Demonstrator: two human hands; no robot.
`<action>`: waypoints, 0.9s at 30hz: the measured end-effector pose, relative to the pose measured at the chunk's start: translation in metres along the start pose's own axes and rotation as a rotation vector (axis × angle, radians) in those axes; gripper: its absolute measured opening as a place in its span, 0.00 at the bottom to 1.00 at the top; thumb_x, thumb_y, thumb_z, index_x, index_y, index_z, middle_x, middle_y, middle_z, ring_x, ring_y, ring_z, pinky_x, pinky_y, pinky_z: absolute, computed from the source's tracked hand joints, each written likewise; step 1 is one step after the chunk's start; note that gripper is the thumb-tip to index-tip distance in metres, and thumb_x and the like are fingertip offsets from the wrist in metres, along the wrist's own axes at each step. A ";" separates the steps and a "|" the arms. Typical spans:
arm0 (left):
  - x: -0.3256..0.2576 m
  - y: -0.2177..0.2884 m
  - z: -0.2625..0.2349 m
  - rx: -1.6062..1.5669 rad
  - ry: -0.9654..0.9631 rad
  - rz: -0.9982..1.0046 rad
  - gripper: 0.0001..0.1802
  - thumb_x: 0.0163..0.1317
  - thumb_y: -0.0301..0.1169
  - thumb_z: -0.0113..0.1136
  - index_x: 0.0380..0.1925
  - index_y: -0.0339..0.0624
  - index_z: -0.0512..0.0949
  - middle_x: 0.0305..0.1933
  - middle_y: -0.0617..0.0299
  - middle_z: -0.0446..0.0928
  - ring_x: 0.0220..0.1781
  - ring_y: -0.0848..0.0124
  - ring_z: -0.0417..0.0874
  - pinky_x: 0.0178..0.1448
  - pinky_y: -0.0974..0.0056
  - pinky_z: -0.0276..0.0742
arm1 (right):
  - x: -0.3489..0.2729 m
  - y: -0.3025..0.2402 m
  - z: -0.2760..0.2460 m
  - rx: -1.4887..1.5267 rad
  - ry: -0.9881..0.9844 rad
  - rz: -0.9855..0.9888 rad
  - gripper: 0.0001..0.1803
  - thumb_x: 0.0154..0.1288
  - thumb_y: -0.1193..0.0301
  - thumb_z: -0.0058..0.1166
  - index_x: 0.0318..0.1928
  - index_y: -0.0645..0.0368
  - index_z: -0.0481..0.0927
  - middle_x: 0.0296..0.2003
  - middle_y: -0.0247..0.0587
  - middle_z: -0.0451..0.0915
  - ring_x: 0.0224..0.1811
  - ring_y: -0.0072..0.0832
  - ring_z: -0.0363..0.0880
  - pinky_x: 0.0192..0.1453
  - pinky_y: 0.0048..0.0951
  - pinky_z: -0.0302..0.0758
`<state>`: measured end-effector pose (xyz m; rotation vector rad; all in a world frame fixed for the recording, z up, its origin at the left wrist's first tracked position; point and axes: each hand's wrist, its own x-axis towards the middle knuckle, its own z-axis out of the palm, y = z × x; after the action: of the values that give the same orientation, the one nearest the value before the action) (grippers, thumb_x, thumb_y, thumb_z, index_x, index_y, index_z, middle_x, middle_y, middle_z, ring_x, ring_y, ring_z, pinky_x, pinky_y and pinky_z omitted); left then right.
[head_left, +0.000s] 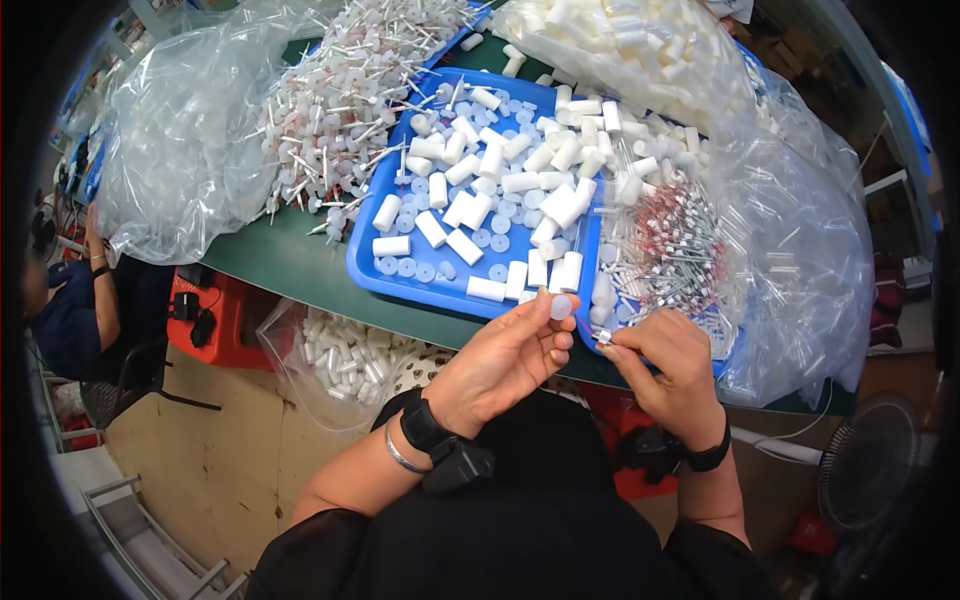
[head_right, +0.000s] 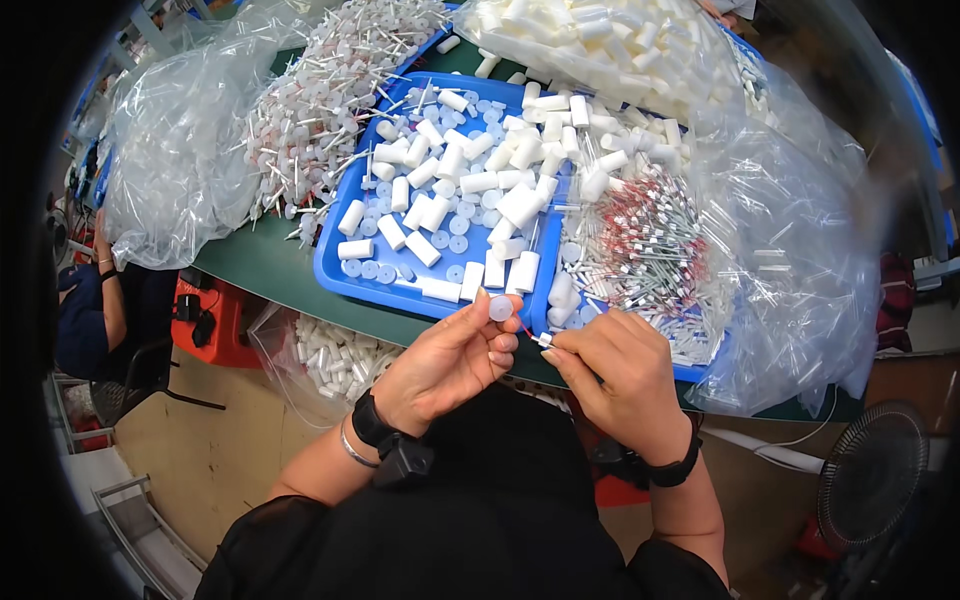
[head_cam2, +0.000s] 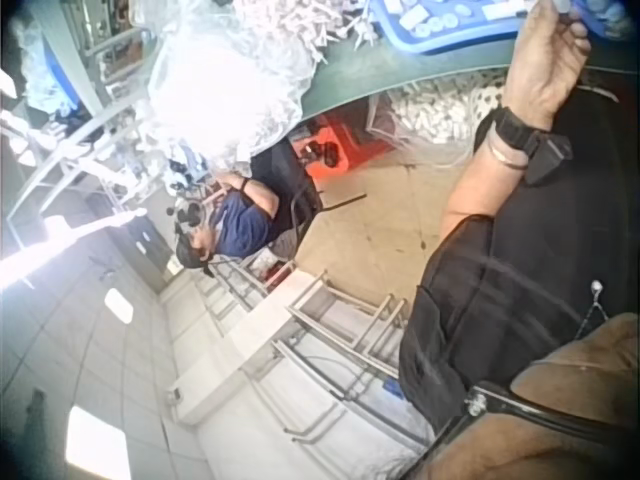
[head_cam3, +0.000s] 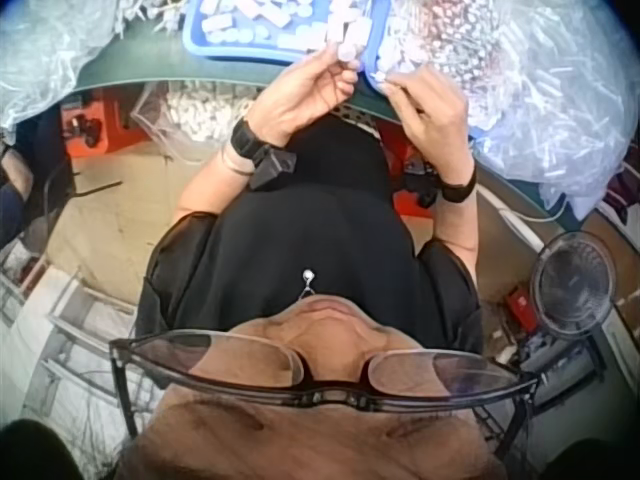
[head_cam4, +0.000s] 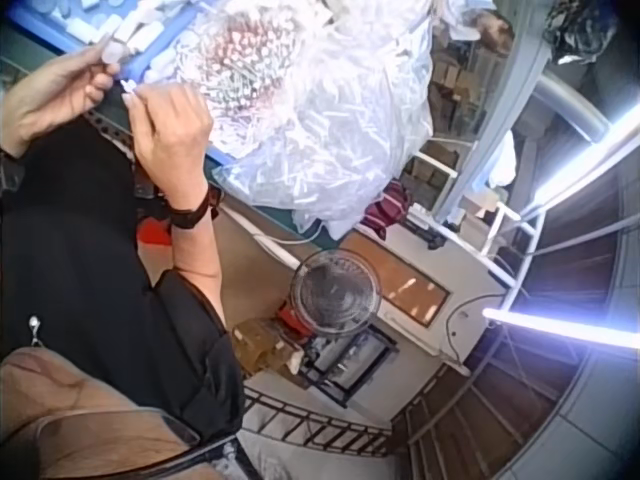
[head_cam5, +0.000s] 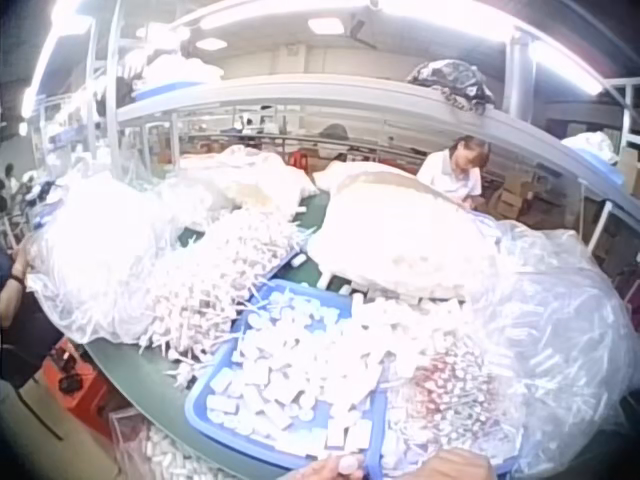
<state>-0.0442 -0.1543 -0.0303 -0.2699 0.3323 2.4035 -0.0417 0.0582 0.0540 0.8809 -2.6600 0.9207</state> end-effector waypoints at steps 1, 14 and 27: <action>0.000 0.000 0.000 -0.001 -0.001 0.000 0.22 0.78 0.43 0.55 0.58 0.36 0.76 0.44 0.64 0.79 0.43 0.76 0.78 0.49 0.70 0.77 | 0.000 0.000 0.000 0.010 0.002 0.001 0.07 0.58 0.75 0.70 0.34 0.59 0.83 0.27 0.39 0.80 0.28 0.38 0.77 0.34 0.37 0.70; 0.001 -0.002 0.004 0.035 0.014 0.022 0.21 0.77 0.43 0.57 0.56 0.36 0.77 0.43 0.65 0.79 0.42 0.77 0.78 0.48 0.71 0.77 | -0.005 0.008 0.006 0.022 0.016 0.054 0.06 0.60 0.74 0.68 0.33 0.60 0.82 0.26 0.40 0.77 0.27 0.39 0.75 0.33 0.38 0.68; 0.000 -0.002 0.008 0.201 0.079 0.052 0.20 0.75 0.39 0.60 0.57 0.36 0.77 0.44 0.64 0.81 0.43 0.78 0.81 0.48 0.71 0.78 | -0.006 0.004 0.003 -0.155 0.076 -0.032 0.09 0.56 0.76 0.69 0.35 0.59 0.81 0.26 0.38 0.76 0.26 0.38 0.74 0.32 0.39 0.68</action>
<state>-0.0441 -0.1502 -0.0232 -0.2678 0.6195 2.3915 -0.0395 0.0617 0.0478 0.8329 -2.6030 0.7144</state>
